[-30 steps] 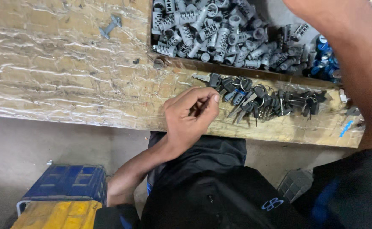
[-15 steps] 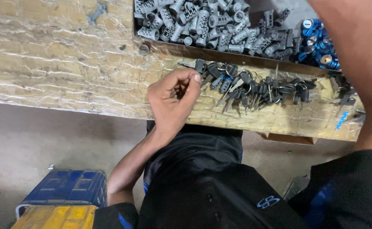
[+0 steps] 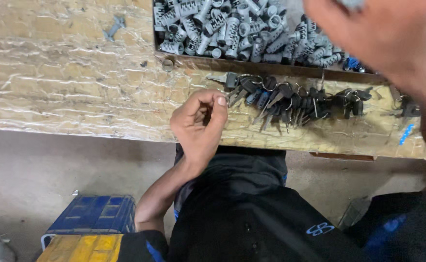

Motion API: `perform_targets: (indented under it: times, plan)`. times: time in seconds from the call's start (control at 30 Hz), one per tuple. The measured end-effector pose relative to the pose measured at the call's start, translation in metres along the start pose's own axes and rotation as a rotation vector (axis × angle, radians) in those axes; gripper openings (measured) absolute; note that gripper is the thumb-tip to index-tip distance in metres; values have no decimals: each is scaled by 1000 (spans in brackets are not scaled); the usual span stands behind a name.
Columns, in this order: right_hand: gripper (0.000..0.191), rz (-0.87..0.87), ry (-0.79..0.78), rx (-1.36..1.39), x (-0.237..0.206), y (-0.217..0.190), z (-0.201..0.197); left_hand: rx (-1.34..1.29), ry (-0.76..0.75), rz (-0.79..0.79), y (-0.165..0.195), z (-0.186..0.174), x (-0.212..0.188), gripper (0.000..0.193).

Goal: The person threads keys and gray plastic connector housings onto metal split rings at a workbench, prying each ring open by hand to slide items on. Assembled keychains accumulate on the bench as the person works through parts from the bins.

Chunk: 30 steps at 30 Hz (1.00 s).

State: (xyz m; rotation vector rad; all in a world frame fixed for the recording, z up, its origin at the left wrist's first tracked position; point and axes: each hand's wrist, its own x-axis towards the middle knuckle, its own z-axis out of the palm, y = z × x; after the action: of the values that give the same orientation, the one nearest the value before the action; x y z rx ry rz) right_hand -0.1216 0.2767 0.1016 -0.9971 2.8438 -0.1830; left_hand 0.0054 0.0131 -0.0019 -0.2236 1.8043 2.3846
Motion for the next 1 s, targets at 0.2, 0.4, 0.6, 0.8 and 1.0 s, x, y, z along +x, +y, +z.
perform_targets:
  times: [0.2, 0.4, 0.6, 0.8, 1.0]
  plan:
    - [7, 44, 165, 429, -65, -103, 2, -409, -214, -368, 14, 32, -29, 10]
    - [15, 143, 633, 416, -67, -141, 51, -447, -109, -423, 15, 49, -34, 13]
    - [14, 110, 770, 337, -65, -144, 66, -361, -107, -418, 17, 45, -35, 12]
    - [14, 101, 779, 340, -81, -147, 78, -370, -113, -520, 19, 49, -36, 12]
    - [14, 117, 793, 361, -81, -152, 76, -437, -160, -491, 21, 47, -38, 13]
